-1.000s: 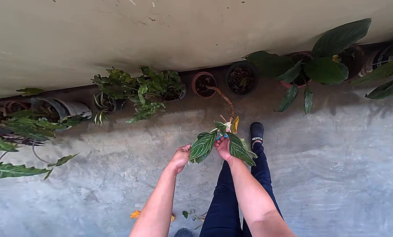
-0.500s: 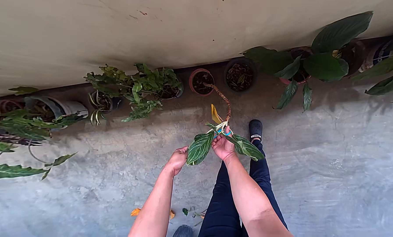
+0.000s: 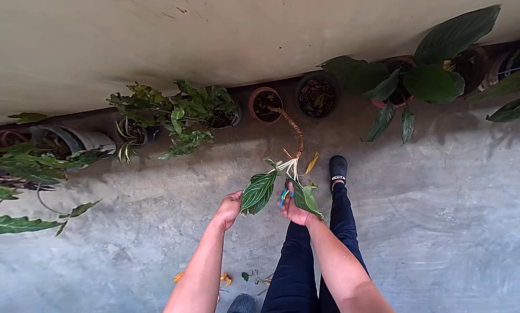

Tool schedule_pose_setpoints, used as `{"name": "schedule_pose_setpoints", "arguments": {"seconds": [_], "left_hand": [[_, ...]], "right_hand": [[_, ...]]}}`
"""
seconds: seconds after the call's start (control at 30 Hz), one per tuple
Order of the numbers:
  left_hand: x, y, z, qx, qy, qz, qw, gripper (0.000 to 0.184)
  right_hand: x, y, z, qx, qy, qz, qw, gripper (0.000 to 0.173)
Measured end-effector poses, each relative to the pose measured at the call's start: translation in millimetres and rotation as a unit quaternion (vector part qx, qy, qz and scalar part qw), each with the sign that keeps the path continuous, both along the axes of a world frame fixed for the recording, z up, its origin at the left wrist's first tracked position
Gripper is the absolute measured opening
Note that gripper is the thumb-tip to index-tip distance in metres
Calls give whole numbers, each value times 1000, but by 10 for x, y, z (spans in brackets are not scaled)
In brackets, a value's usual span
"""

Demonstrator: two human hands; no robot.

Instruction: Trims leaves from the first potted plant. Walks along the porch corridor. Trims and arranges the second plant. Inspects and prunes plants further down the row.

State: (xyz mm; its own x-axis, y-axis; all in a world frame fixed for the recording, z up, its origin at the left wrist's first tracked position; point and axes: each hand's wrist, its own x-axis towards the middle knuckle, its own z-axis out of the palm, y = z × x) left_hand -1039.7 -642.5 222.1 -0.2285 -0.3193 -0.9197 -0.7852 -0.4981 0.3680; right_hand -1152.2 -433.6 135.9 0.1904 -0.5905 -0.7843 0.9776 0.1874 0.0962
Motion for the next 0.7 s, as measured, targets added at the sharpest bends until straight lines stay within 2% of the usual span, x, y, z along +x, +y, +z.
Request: {"name": "schedule_pose_setpoints", "arguments": {"seconds": [0.07,0.13,0.2,0.27,0.33,0.4,0.57,0.63,0.7], "left_hand": [[-1,-34,24,-14,-14,-17,1000,24],[28,-85,14,-25,-27,-66,997,25],[74,-106,-29,-35,-37,-119,992,24],[116,-96,-80,-42,-34,-148,987,22],[187,-27,-131,-36,-17,-134,990,18],[243,80,-179,-29,-1,-97,995,16],[352,456,-254,-19,38,28,999,16],[396,608,-295,4,68,125,990,18],[434,801,-379,34,91,301,949,26]], "right_hand": [[-42,308,50,80,4,166,983,41],[-159,532,4,226,67,253,938,38],[-399,645,-67,337,124,169,918,38],[-740,516,-102,355,168,86,916,31],[-1017,223,-130,331,227,53,914,35],[-1223,-89,-221,297,277,50,912,44],[-1500,-432,-441,271,330,147,892,44],[-1558,-530,-501,270,346,174,882,40],[-1598,-596,-545,262,370,227,862,41]]}}
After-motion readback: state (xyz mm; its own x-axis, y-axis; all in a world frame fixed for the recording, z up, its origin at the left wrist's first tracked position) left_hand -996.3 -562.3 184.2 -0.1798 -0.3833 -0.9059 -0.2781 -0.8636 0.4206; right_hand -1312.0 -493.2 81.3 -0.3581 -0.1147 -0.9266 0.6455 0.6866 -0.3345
